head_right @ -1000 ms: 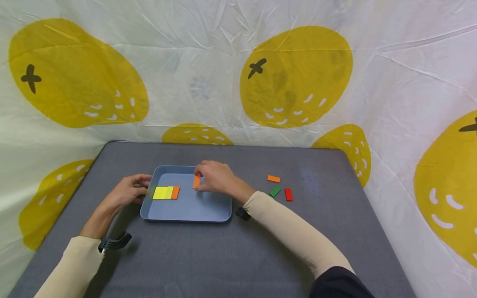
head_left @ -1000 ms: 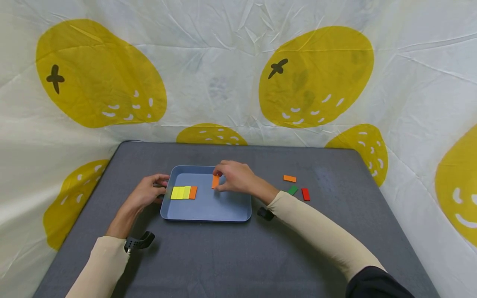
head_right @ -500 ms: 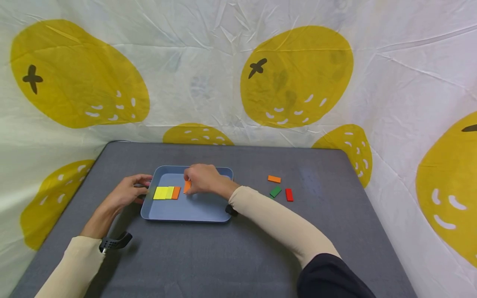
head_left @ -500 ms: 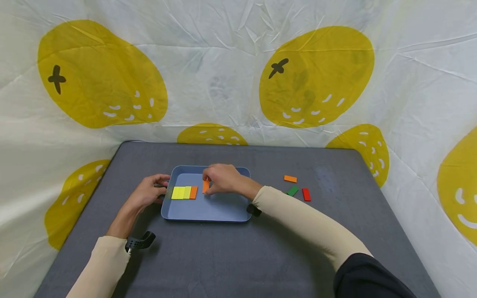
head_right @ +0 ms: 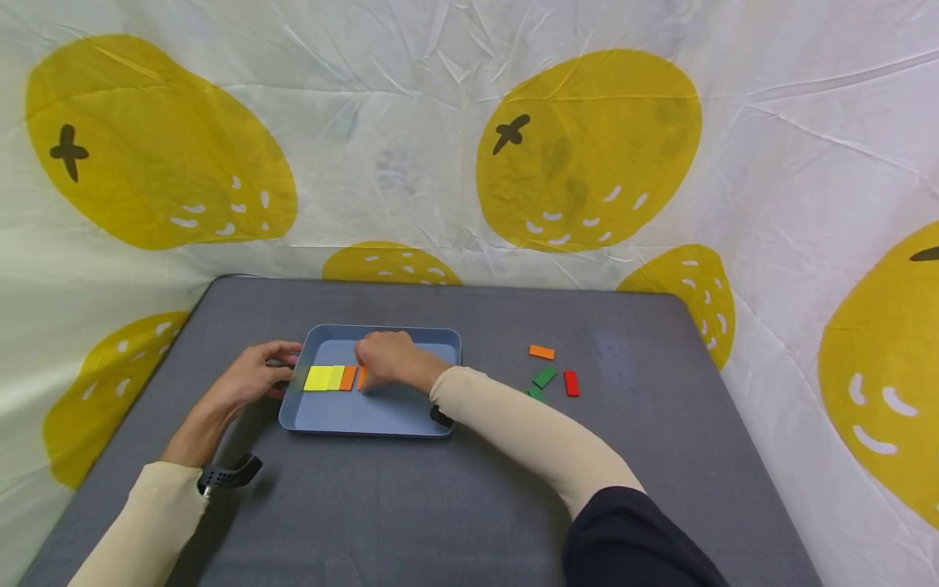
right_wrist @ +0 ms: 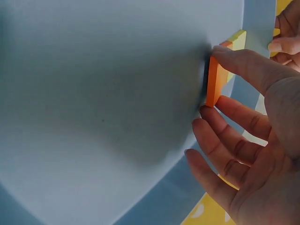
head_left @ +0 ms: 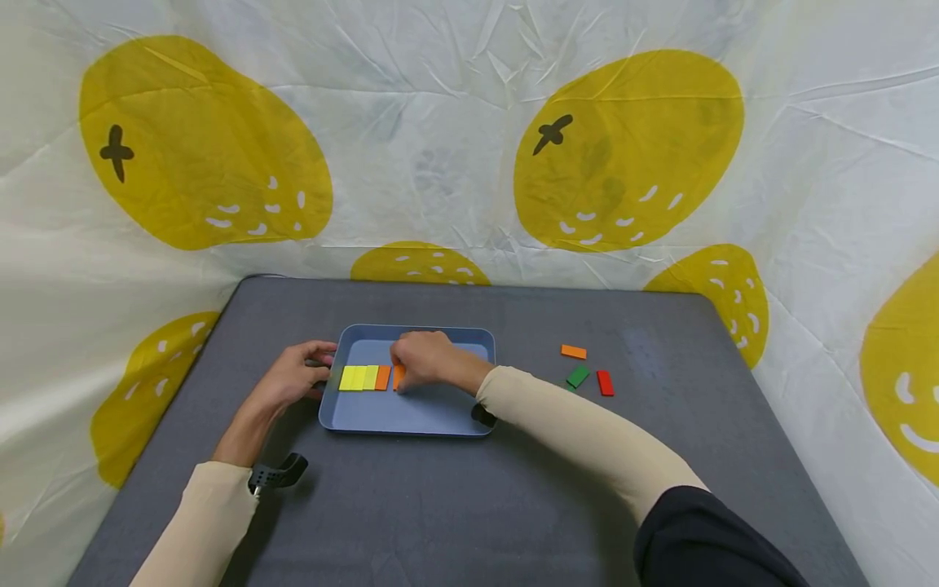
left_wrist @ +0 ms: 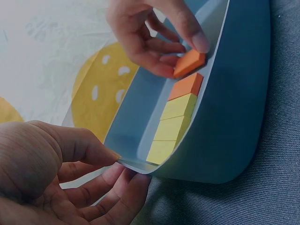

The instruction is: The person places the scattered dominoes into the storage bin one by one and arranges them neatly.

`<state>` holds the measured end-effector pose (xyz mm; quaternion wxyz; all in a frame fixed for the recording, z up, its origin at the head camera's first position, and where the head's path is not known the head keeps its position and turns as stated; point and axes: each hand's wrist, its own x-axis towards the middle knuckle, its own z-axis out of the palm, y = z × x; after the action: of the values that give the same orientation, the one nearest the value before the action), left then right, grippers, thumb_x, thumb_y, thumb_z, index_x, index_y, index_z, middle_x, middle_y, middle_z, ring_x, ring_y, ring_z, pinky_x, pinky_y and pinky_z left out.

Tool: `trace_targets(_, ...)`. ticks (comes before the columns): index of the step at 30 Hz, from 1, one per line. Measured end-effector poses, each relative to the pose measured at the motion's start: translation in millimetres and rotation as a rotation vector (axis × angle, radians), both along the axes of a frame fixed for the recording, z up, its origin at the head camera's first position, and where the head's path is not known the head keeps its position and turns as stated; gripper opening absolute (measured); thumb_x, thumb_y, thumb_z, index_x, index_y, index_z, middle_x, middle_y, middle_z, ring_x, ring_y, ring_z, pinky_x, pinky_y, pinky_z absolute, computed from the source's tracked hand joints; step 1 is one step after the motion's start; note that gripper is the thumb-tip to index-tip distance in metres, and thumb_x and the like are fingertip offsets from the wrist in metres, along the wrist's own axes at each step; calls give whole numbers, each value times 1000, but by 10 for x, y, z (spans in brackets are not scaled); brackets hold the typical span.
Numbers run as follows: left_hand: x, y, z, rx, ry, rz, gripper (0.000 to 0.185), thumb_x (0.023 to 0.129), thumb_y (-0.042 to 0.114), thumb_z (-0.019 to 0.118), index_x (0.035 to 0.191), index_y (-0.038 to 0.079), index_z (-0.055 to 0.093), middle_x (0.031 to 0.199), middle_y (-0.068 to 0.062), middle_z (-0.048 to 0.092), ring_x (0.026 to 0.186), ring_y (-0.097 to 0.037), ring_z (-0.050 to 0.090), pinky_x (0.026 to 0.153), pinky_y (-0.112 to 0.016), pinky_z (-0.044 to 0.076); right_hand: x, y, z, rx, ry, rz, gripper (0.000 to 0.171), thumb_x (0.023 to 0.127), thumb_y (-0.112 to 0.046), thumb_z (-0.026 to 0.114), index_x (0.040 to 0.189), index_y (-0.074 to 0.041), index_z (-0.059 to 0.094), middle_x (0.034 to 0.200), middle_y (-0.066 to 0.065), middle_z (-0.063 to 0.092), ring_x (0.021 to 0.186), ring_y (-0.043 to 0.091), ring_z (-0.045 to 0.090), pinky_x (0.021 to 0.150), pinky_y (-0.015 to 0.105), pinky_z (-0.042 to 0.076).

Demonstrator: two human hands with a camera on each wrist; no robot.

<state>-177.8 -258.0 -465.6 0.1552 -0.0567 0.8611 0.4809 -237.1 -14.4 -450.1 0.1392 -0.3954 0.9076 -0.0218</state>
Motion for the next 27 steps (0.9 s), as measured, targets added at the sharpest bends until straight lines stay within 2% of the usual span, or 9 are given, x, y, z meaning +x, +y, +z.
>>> trace_targets(8,-6,12,19,-9,-2,1,51,99,0,52,150,-2,43,135,-28,48,114,-40,56,79,-46,60,22,-60,-19,6,19,-14,37,86,-45,78,109,-16,71,100,-2,61,86,12,54,67,30,48)
trace_targets(21,4,17,32,-14,5,3,51,99,-1,52,149,-2,43,135,-29,49,114,-41,56,79,-46,60,54,-59,-5,3,33,-8,43,85,-49,78,112,-17,71,103,-1,60,86,12,54,66,28,48)
trace_targets(27,15,11,26,-15,6,0,51,100,0,52,150,-3,43,135,-29,49,115,-41,56,79,-46,60,68,-4,70,-11,20,-40,51,84,-52,79,121,-18,70,114,-2,64,92,12,58,73,31,53)
